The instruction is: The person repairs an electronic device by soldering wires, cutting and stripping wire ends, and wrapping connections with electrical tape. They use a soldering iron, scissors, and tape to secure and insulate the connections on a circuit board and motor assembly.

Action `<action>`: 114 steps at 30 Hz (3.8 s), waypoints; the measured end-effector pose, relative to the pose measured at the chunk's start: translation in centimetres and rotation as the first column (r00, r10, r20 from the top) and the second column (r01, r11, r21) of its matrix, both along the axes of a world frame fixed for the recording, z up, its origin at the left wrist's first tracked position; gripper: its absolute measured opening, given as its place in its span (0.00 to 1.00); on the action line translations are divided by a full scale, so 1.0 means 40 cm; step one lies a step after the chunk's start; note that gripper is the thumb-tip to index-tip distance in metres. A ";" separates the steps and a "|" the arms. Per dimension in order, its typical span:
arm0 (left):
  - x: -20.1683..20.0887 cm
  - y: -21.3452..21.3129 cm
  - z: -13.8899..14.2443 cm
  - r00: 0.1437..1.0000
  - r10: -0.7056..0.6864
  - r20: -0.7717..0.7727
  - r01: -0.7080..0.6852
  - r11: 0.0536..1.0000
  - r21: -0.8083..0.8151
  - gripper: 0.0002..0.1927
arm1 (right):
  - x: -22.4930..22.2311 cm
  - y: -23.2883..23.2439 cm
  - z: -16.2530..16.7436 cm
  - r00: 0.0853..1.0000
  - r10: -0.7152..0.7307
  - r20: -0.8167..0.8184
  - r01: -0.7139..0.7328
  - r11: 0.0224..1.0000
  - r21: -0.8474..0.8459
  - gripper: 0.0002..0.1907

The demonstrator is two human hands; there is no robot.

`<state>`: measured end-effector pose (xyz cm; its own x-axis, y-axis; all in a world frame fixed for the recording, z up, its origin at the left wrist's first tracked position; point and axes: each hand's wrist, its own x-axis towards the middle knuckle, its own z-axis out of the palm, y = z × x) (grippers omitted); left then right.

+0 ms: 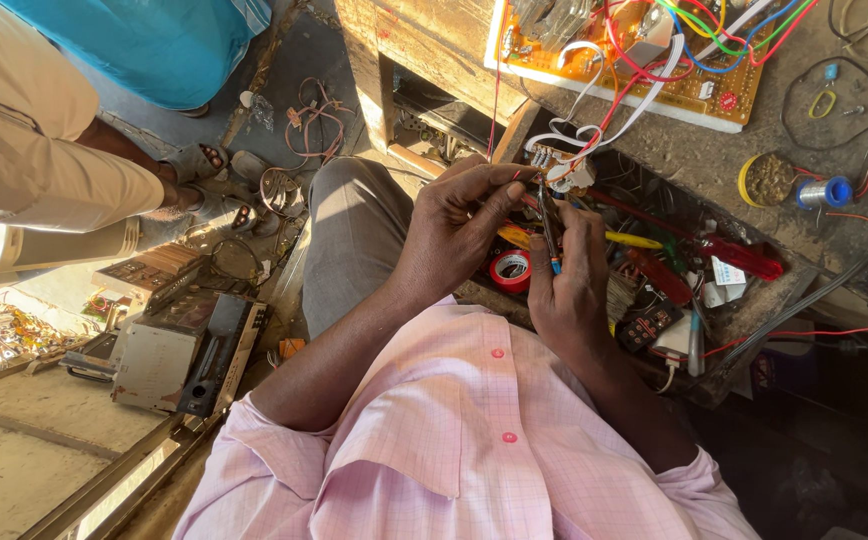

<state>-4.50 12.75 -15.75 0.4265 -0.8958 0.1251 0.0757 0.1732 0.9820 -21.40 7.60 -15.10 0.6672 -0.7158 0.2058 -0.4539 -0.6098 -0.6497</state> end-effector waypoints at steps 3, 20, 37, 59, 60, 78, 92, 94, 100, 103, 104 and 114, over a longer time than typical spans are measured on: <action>-0.002 0.000 -0.001 1.000 -0.001 0.027 0.001 1.000 -0.004 0.11 | 0.002 -0.004 -0.004 0.999 0.014 0.031 -0.015 1.000 0.020 0.21; -0.007 0.004 -0.001 1.000 0.009 0.005 -0.010 1.000 0.011 0.11 | 0.010 -0.005 -0.012 1.000 0.002 0.026 -0.003 1.000 0.023 0.15; -0.008 0.002 -0.026 0.921 -0.035 -0.388 0.035 0.999 -0.009 0.13 | 0.008 0.007 -0.008 0.998 -0.026 0.061 0.012 0.976 0.215 0.16; 0.017 0.004 0.002 0.990 0.035 0.135 -0.040 0.999 0.035 0.11 | 0.019 -0.007 0.030 0.997 0.017 -0.070 -0.037 0.952 -0.305 0.23; 0.018 0.004 0.002 0.991 0.031 0.128 -0.037 0.999 0.040 0.11 | 0.018 -0.009 0.027 0.997 0.021 -0.074 -0.043 0.951 -0.305 0.23; 0.025 0.010 0.002 0.975 0.019 0.221 -0.033 0.998 0.059 0.08 | 0.007 -0.006 -0.009 0.998 0.035 -0.048 -0.041 0.990 -0.135 0.18; 0.021 0.011 -0.014 0.988 -0.056 -0.147 0.065 0.996 0.056 0.13 | 0.002 0.008 0.024 1.000 -0.009 0.013 0.010 0.990 -0.140 0.24; 0.024 0.013 -0.019 0.973 -0.093 -0.209 0.101 0.994 0.027 0.13 | 0.007 0.000 0.019 0.997 -0.037 -0.064 0.020 0.968 -0.249 0.26; 0.014 0.011 -0.034 0.972 -0.058 -0.228 0.076 0.994 0.072 0.13 | 0.019 -0.006 0.007 1.000 0.012 -0.008 -0.014 0.975 -0.221 0.25; 0.014 0.012 -0.039 0.970 -0.076 -0.232 0.092 0.994 0.060 0.14 | 0.022 -0.007 0.004 1.000 0.025 -0.005 -0.026 0.974 -0.225 0.25; 0.015 0.014 -0.041 0.964 -0.083 -0.251 0.099 0.994 0.050 0.14 | 0.023 -0.007 0.003 1.000 0.031 -0.001 -0.031 0.972 -0.232 0.24; 0.027 0.012 -0.047 0.950 -0.098 -0.295 0.125 0.989 0.075 0.14 | 0.015 -0.016 -0.019 0.998 0.050 0.028 -0.042 0.969 -0.244 0.17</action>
